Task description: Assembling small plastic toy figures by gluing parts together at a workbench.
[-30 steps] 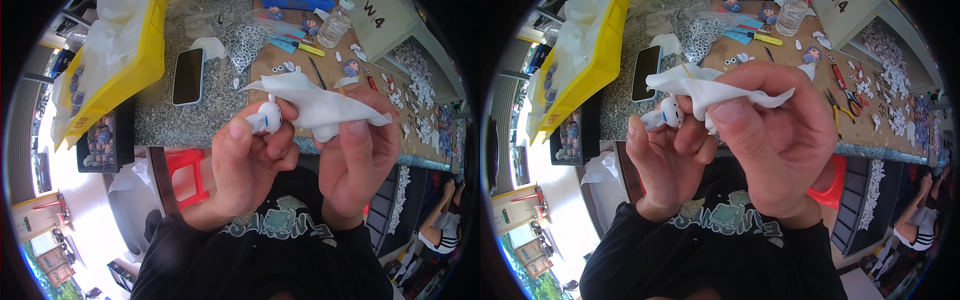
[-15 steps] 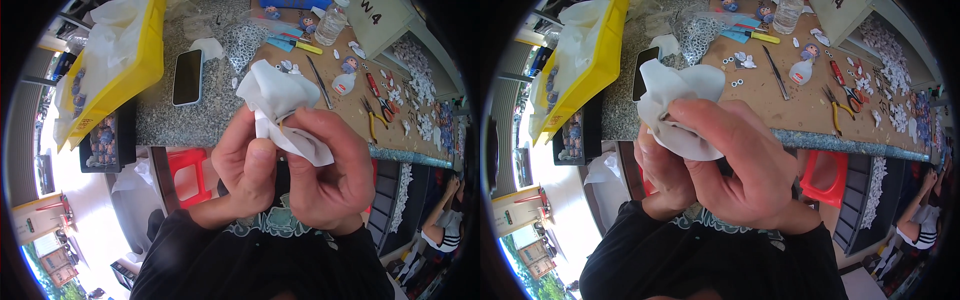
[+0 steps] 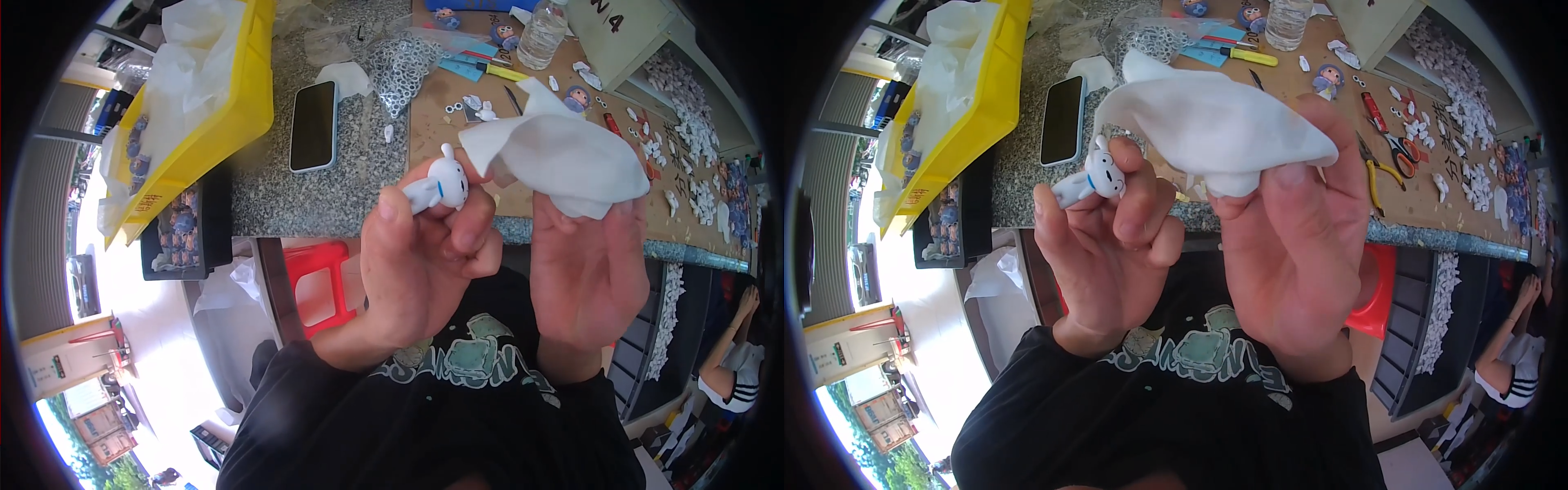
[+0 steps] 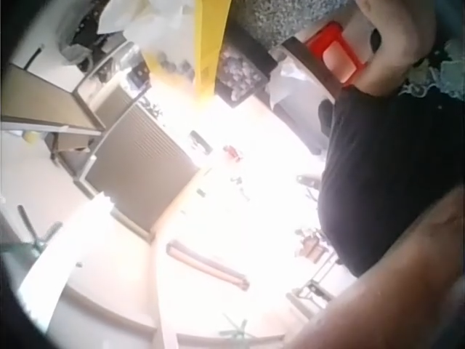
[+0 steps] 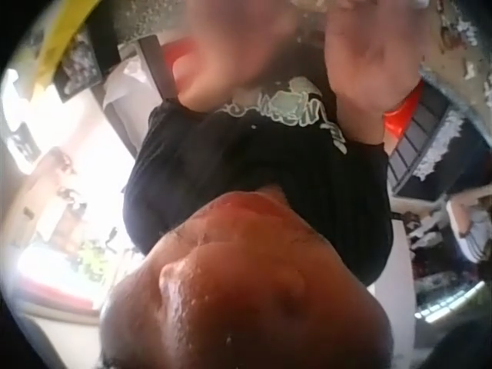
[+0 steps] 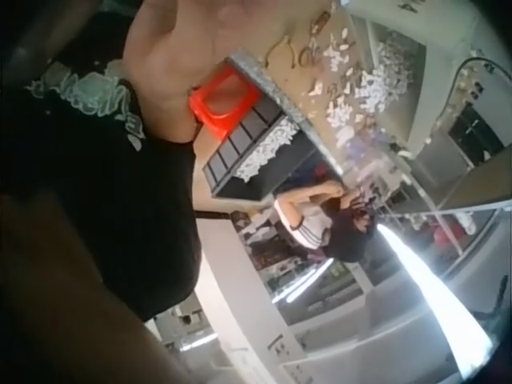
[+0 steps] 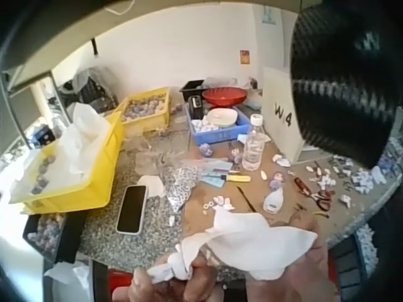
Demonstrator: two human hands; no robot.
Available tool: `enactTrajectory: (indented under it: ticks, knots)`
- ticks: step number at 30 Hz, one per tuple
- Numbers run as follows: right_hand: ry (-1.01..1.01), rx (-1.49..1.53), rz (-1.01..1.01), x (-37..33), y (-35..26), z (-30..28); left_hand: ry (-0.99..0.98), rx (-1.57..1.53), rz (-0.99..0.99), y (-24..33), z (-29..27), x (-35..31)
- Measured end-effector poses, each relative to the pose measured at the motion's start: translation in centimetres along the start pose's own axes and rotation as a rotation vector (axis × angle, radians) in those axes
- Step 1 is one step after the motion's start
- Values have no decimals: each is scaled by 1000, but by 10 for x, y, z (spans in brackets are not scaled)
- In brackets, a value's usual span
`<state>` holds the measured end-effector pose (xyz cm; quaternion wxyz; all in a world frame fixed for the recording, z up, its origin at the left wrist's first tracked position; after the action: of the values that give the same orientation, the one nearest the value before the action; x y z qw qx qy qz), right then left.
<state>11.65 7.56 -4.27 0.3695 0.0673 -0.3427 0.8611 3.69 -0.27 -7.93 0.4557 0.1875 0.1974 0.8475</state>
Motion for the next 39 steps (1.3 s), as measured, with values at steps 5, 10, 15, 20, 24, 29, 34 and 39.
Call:
enactTrajectory:
  ticks: [5, 10, 15, 20, 24, 29, 34, 39]
  knots:
    - [-20, -50, -45, 5, -13, 16, -10, -21, -8, -1, 1, -1]
    - [-257, -215, -24, 9, -11, 30, -23, 27, 6, -3, 2, -1]
    - [-271, -902, -215, 12, -14, 41, 81, 274, 88, 2, 5, -6]
    - [-307, -1336, -459, 2, -13, 60, -117, 423, 108, 7, 15, -2]
    - [-289, -1474, -589, -8, -10, 71, -120, 462, 189, 11, 14, -8]
    - [-206, -1434, -586, -9, -9, 61, -81, 498, 196, 7, 11, -10]
    - [-55, -651, 31, -1, 13, 5, -19, 265, 134, -1, 2, -10]
    - [-33, 329, 290, -6, 42, -22, -60, 102, -82, -16, 7, -4]
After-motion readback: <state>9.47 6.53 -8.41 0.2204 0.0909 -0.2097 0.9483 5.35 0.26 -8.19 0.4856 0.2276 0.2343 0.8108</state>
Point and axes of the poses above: each hand's wrist, its own x-axis towards the middle knuckle, its own z-axis out of the palm, y = z × x, the point moved 10 cm from there along x, towards the middle knuckle, and after that the axes turned 4 degrees about z, right-handed, at the moved point
